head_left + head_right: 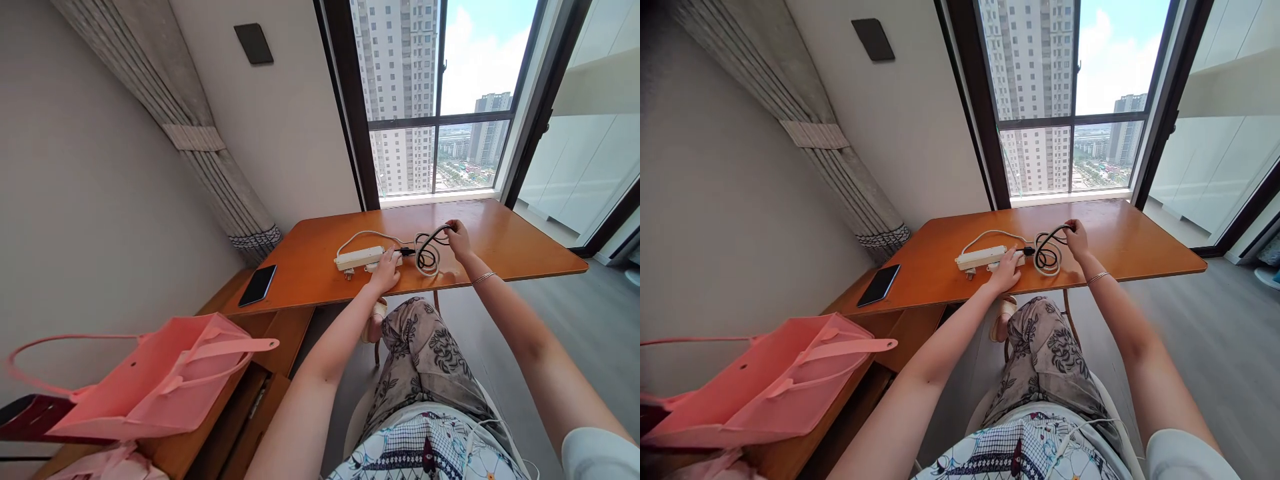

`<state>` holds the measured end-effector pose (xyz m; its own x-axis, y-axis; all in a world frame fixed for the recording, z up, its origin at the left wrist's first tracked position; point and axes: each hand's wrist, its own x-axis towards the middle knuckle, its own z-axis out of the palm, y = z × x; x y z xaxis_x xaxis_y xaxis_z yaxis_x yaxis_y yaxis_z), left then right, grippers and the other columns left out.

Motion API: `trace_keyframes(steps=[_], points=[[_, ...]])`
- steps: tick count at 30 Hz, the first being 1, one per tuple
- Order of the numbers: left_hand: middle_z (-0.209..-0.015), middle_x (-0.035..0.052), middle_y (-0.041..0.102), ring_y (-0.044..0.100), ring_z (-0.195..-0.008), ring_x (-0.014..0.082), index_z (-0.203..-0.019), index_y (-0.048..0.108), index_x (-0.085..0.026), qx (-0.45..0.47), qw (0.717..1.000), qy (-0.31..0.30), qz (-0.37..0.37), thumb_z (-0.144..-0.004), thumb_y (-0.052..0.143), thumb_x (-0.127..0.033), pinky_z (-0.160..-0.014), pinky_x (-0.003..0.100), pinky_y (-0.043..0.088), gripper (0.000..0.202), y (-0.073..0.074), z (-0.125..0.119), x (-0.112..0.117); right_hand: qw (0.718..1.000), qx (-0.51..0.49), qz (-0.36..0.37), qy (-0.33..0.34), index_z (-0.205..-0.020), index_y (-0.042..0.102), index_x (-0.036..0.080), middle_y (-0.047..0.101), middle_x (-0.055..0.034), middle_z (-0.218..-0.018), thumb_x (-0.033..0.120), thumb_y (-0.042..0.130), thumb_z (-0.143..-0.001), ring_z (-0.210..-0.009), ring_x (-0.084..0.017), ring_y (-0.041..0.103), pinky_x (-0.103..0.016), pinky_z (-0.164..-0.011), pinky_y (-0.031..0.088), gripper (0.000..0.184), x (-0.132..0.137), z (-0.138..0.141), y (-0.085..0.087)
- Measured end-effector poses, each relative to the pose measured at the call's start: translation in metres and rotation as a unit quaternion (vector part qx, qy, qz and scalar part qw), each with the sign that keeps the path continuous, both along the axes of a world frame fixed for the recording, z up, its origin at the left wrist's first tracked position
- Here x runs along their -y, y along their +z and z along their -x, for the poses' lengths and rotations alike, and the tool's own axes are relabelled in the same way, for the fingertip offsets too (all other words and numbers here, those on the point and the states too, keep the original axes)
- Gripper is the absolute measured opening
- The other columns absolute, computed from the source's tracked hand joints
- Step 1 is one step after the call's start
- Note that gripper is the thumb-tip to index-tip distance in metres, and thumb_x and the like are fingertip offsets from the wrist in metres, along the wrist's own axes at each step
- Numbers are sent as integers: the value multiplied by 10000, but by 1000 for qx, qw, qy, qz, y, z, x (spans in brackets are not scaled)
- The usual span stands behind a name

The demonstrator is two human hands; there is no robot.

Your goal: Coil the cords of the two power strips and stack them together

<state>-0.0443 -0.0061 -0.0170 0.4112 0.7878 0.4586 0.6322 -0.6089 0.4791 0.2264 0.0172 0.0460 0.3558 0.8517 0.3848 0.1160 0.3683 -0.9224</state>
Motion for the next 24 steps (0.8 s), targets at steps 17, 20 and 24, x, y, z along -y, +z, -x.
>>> trace_keyframes(steps=[17,20,24], points=[[-1485,128,512,479,-1361,284,-1415,555,-194,-224,968,117,-3,-943,471,-258,-1178,425,357,484,31,27,-12,811,555,20,-184,-1077,781,244,649,-122,-1140,211,549,-871,-891,-249,638,-366,-751,529,312,39,-155,45],[-1485,134,513,484,-1356,295,-1426,552,-202,-249,959,138,0,-937,499,-284,-1151,427,391,498,37,25,-8,826,547,-7,-136,-1041,790,247,658,-109,-1181,138,506,-856,-994,-250,660,-383,-853,551,357,41,-157,39],[-1548,157,453,461,-1380,327,-1436,548,-178,-261,952,158,12,-926,519,-284,-1147,457,390,522,41,21,-5,888,450,3,-96,-883,798,231,707,-91,-1127,136,470,-843,-1088,-241,658,-411,-996,518,343,42,-145,31]])
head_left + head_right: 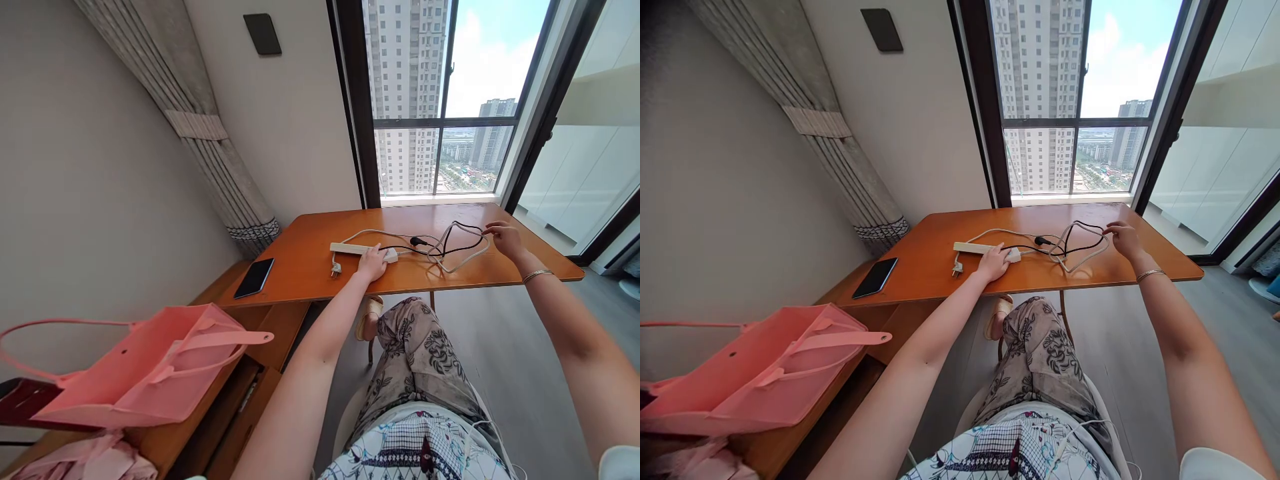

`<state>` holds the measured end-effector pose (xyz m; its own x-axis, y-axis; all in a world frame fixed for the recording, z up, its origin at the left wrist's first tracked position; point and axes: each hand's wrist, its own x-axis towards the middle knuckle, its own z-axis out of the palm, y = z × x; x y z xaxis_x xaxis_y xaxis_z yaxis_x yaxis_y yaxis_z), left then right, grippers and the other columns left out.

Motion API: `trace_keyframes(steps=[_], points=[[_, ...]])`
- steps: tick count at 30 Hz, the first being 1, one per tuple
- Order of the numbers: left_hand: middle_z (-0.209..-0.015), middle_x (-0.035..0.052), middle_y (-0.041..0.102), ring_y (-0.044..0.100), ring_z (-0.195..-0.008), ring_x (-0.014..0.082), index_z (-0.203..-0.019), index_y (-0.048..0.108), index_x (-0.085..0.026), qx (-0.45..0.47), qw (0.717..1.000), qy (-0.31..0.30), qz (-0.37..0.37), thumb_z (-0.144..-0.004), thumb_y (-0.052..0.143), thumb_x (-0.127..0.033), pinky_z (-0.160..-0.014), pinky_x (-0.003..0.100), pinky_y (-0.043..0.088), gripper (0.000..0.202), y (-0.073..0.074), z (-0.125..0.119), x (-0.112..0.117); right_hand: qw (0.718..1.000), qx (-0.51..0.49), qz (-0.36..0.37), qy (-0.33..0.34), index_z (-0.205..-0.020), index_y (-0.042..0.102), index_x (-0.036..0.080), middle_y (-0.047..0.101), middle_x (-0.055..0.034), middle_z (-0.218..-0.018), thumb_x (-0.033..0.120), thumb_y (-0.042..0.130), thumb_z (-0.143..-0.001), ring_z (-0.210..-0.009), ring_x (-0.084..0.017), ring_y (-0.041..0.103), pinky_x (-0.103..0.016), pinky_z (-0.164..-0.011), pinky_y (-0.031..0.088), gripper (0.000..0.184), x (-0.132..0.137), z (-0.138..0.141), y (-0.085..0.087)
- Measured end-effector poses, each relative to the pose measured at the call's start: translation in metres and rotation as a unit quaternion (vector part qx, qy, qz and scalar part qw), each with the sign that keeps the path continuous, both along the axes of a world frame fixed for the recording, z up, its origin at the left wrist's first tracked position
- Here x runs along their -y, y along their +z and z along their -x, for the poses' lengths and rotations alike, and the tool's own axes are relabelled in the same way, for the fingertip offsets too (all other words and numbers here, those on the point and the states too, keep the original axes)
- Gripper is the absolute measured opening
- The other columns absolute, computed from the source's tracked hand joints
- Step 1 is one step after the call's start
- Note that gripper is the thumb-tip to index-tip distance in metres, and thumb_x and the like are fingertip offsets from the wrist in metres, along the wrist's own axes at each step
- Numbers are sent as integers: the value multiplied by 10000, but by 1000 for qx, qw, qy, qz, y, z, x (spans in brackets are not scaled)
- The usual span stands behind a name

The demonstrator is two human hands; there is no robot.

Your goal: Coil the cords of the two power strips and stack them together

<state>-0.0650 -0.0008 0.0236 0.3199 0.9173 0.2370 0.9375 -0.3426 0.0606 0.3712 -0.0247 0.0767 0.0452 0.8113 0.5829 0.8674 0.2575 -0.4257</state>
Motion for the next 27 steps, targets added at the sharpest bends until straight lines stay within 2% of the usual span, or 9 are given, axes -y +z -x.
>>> trace_keyframes(steps=[3,7,10,13,15,18,20,23,27], points=[[-1541,152,471,464,-1377,318,-1429,554,-169,-4,1000,-4,-1,-926,519,-269,-1152,455,385,514,1,-1,1,987,-146,61,-8,-1037,763,201,709,-112,-1174,304,519,-886,-1085,-259,660,-410,-929,552,305,6,17,-2],[-1513,144,507,475,-1362,311,-1424,554,-164,-6,1000,-5,-4,-929,513,-271,-1150,452,384,508,-1,-2,0,937,-270,219,20,-1236,645,181,644,-175,-1303,653,536,-874,-1003,-269,684,-336,-708,583,604,16,46,-2],[-1495,154,519,477,-1356,310,-1398,574,-161,6,1000,-1,-12,-929,515,-270,-1153,461,377,485,-3,-3,0,923,-240,295,63,-1184,657,185,663,-165,-1268,757,500,-852,-968,-256,689,-320,-742,564,679,20,76,-2],[-1491,161,519,467,-1362,313,-1385,582,-159,6,1000,7,-13,-931,509,-269,-1151,468,378,473,-3,-4,1,924,-219,289,121,-1242,637,185,659,-158,-1283,756,619,-778,-1095,-293,653,-383,-929,528,735,18,112,-7],[-1499,162,510,464,-1364,313,-1402,567,-151,-4,1000,9,-9,-935,493,-265,-1150,463,381,486,-2,-5,2,930,-205,274,136,-1391,546,180,611,-177,-1357,739,718,-694,-1245,-332,578,-432,-1047,468,910,16,137,-15],[-1518,158,492,457,-1375,310,-1424,543,-140,-18,1000,11,2,-929,482,-254,-1156,449,378,511,0,-6,3,949,-130,267,104,-1574,308,163,358,-240,-1573,755,783,-580,-1444,-412,364,-522,-1154,344,1251,14,170,-31],[-1526,154,483,446,-1386,311,-1433,533,-147,-21,1000,15,7,-923,485,-255,-1163,452,371,523,0,-6,4,961,-63,255,84,-1612,209,163,189,-264,-1638,767,782,-561,-1508,-467,195,-592,-1178,255,1341,16,187,-45],[-1524,163,478,434,-1396,316,-1438,529,-151,-19,1000,16,7,-919,483,-247,-1168,460,361,530,0,-7,4,979,40,193,61,-1614,224,168,99,-259,-1664,717,775,-632,-1519,-518,-10,-687,-1169,117,1252,23,205,-62],[-1482,169,497,463,-1365,319,-1447,520,-170,-17,1000,18,15,-923,483,-259,-1142,453,383,533,3,-8,6,975,185,92,87,-1461,544,226,249,-172,-1653,381,714,-831,-1545,-438,47,-632,-1206,86,671,32,210,-72]])
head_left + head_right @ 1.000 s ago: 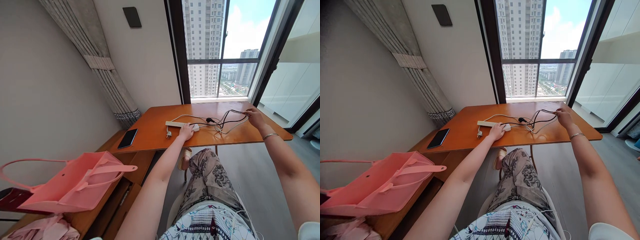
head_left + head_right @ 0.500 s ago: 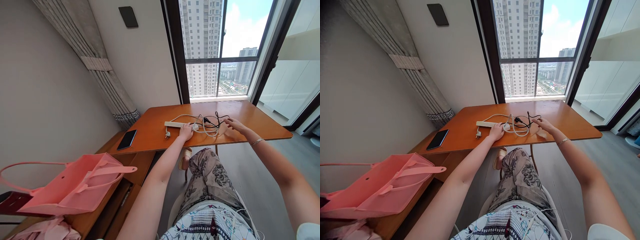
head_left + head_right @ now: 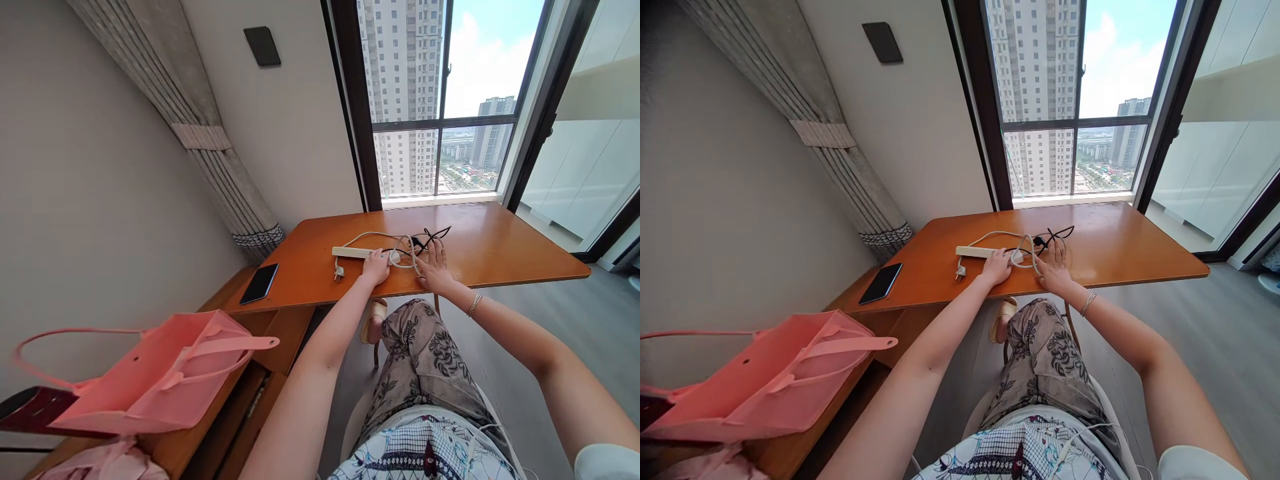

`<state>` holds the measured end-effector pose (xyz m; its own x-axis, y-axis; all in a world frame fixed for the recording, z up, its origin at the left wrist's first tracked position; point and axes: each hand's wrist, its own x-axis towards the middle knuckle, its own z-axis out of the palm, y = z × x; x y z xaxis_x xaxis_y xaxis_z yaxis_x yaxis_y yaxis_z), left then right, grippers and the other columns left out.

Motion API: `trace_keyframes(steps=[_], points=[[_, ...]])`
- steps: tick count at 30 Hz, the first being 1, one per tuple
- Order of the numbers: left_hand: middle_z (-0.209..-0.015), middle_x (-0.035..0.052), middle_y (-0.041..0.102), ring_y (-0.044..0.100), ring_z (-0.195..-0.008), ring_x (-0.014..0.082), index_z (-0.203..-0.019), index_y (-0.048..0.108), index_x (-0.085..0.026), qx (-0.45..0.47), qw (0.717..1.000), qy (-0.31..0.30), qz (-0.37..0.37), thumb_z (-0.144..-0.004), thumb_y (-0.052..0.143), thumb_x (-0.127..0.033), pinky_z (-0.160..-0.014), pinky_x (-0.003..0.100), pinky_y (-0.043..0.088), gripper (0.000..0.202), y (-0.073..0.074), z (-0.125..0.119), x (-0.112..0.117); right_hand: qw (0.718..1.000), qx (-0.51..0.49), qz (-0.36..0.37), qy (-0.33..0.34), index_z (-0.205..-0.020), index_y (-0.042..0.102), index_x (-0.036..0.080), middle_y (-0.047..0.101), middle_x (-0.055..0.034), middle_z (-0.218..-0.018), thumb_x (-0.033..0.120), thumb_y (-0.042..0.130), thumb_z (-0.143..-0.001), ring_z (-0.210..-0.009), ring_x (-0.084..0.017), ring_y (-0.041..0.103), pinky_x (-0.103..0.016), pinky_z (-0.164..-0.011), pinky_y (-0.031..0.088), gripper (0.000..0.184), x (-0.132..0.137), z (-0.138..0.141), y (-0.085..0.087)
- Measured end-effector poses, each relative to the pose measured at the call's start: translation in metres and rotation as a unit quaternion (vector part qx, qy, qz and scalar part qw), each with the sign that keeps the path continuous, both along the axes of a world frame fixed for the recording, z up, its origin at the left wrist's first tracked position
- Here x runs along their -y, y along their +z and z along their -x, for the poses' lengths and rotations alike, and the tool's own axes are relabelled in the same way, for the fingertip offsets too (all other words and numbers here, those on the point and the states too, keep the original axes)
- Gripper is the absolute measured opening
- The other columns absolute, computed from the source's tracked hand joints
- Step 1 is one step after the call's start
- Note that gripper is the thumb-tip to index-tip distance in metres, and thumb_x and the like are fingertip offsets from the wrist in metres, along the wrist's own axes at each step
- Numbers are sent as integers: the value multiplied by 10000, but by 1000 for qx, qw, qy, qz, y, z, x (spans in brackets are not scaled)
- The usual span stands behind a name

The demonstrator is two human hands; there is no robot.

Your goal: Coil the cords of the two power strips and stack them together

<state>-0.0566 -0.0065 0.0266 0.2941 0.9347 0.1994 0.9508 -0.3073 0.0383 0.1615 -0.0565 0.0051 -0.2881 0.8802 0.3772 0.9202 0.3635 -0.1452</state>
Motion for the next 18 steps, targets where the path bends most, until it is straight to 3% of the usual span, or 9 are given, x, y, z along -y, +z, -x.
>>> trace_keyframes(steps=[2,4,6,9,12,14,18], points=[[-1440,164,518,505,-1321,318,-1431,533,-195,-1,1000,6,11,-929,491,-300,-1114,450,405,515,4,0,0,997,53,-8,63,-1293,694,240,396,-139,-1590,251,627,-883,-1533,-361,197,-550,-1223,174,416,0,-8,2],[-1404,163,527,541,-1279,318,-1394,559,-207,-3,1000,9,25,-936,498,-374,-1091,445,421,492,8,1,-1,991,86,1,100,-1159,764,235,499,-123,-1518,200,563,-910,-1488,-317,320,-496,-1201,269,322,-4,-24,7],[-1390,170,522,557,-1263,322,-1375,565,-194,2,999,14,42,-944,482,-461,-1082,435,426,514,11,3,-3,991,102,9,89,-1088,788,221,539,-118,-1488,172,533,-917,-1458,-310,373,-485,-1177,316,311,-8,-46,13],[-1403,194,499,544,-1290,335,-1399,533,-151,26,998,30,50,-953,458,-499,-1091,421,411,572,16,5,-7,997,77,17,13,-1112,778,214,574,-134,-1454,120,509,-909,-1444,-316,401,-516,-1175,314,350,-16,-84,18],[-1436,218,457,503,-1341,355,-1436,491,-112,60,997,46,16,-947,475,-456,-1110,419,390,598,23,8,-15,996,-27,49,-63,-1121,770,236,580,-128,-1448,136,554,-892,-1435,-324,419,-549,-1189,291,329,-24,-116,14],[-1450,223,432,485,-1357,363,-1467,458,-100,90,994,56,-13,-931,507,-425,-1120,420,386,629,30,12,-21,985,-132,80,-74,-1098,769,248,591,-105,-1439,197,605,-875,-1402,-302,467,-525,-1185,324,281,-28,-128,10],[-1422,198,449,537,-1294,338,-1482,462,-121,171,981,48,-81,-907,523,-297,-1114,427,420,604,52,22,-36,922,-367,112,-51,-1171,722,184,689,-125,-1274,292,589,-857,-1216,-259,624,-447,-1071,479,357,-37,-131,9]])
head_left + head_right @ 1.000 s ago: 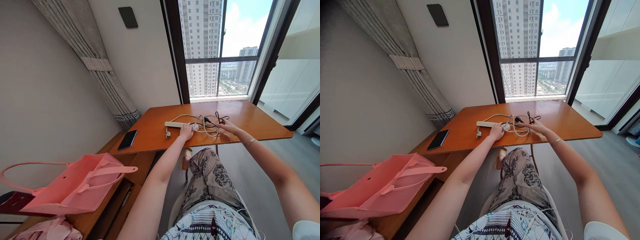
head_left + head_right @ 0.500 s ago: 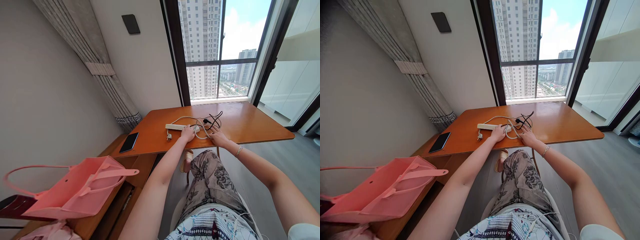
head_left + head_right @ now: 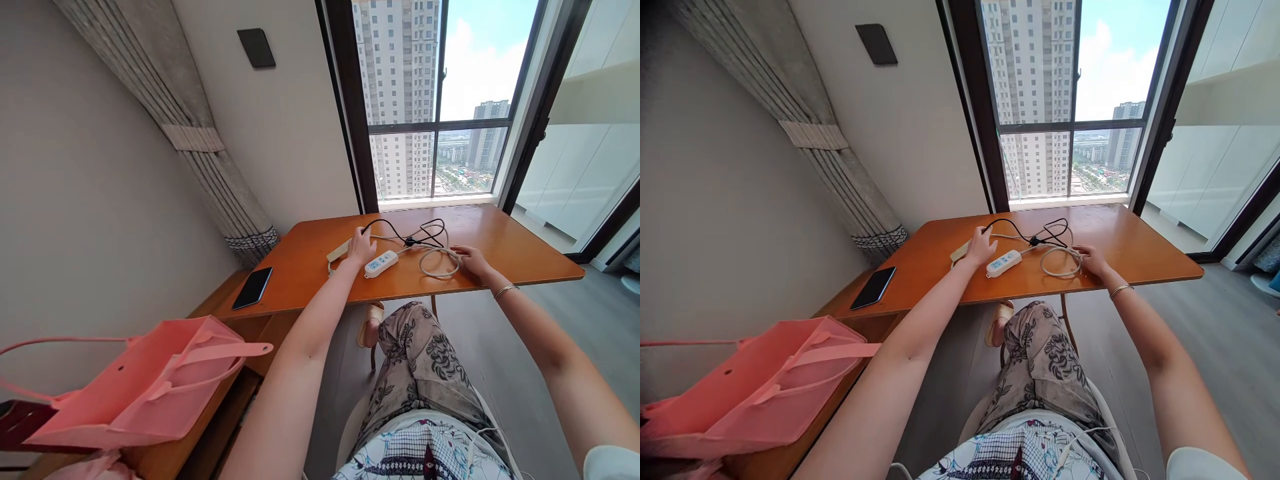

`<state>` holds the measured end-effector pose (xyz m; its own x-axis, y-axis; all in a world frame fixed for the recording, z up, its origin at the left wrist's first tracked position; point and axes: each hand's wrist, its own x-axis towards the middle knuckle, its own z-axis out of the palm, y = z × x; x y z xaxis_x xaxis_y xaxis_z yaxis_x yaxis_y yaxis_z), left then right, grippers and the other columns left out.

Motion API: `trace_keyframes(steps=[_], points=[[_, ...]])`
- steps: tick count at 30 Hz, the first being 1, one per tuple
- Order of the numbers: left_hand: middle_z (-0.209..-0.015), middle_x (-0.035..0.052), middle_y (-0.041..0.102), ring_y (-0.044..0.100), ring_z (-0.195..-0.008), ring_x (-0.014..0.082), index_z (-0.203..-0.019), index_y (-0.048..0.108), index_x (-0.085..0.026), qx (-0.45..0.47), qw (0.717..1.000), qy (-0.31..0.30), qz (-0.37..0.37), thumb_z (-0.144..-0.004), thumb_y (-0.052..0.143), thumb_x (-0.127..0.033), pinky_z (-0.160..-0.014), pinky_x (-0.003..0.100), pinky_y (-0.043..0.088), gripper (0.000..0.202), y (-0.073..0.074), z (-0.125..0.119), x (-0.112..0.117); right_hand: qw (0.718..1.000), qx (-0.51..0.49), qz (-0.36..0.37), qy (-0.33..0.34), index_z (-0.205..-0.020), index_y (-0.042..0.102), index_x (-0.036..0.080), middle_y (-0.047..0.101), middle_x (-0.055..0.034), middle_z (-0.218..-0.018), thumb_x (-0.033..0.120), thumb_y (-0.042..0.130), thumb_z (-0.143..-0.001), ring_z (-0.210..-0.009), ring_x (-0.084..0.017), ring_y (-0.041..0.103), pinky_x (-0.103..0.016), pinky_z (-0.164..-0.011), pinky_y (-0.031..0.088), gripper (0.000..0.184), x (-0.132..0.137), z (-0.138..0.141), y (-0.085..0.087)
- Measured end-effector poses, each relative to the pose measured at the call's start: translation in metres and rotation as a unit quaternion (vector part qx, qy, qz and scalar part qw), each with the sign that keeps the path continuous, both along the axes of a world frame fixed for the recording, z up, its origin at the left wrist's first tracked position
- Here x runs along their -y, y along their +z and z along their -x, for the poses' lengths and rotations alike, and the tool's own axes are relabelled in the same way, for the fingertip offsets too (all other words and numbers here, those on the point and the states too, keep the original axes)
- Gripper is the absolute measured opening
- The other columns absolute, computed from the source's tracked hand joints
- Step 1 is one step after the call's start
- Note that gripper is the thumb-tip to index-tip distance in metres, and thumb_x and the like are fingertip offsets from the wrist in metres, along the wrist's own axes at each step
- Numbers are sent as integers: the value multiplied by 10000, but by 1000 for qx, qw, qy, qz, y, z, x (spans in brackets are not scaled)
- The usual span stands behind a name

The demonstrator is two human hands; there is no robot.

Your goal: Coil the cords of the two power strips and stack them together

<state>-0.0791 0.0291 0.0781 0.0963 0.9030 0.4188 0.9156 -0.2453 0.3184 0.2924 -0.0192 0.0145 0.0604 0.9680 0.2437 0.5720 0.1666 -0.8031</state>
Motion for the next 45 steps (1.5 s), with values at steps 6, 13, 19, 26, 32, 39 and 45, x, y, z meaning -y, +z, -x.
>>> trace_keyframes(steps=[6,13,19,26,32,39,45], points=[[-1291,163,529,585,-1195,265,-1406,563,-133,134,981,-58,-125,-864,520,-154,-1072,383,477,544,39,7,-13,991,-46,-107,-60,-1374,582,184,559,-150,-1412,323,627,-800,-1104,-252,666,-432,-992,538,592,-13,20,35],[-1151,72,574,673,-1020,171,-1207,690,-211,332,902,-164,-224,-853,566,-139,-944,302,543,382,65,-18,-5,992,86,-88,-21,-1294,657,212,489,-145,-1440,288,662,-809,-1007,-235,679,-430,-1016,508,491,-18,60,63],[-1104,70,620,714,-892,146,-996,719,-177,421,863,-196,-197,-847,595,-141,-866,283,575,198,72,-28,10,987,-131,-96,-9,-878,652,200,668,-69,-907,560,548,-902,-910,-220,677,-389,-849,576,376,-32,60,92],[-968,25,646,727,-906,166,-1026,586,-210,523,823,-200,-99,-781,654,-105,-833,311,586,275,61,-32,9,892,-285,-352,-15,-937,544,229,591,-32,-933,711,440,-919,-944,-168,674,-364,-865,583,493,-68,22,169],[-893,18,645,722,-851,160,-1106,614,-203,514,827,-226,-42,-751,620,-118,-814,318,568,365,54,-42,18,836,-144,-518,-109,-997,522,270,571,-97,-1065,576,299,-1025,-1133,-235,561,-519,-1103,428,379,-51,-17,223],[-797,8,636,684,-748,151,-969,671,-182,533,819,-208,-27,-648,546,-89,-660,261,502,357,61,-36,21,836,109,-519,-143,-1022,595,193,554,-143,-1141,282,553,-924,-1344,-291,444,-531,-1160,299,139,-14,-74,228],[-716,-11,583,629,-654,137,-870,618,-198,562,802,-201,-31,-605,492,-81,-565,242,454,316,64,-43,25,909,155,-361,-140,-854,656,192,649,-161,-1085,186,584,-827,-1286,-318,527,-537,-1107,380,77,-12,-94,170]])
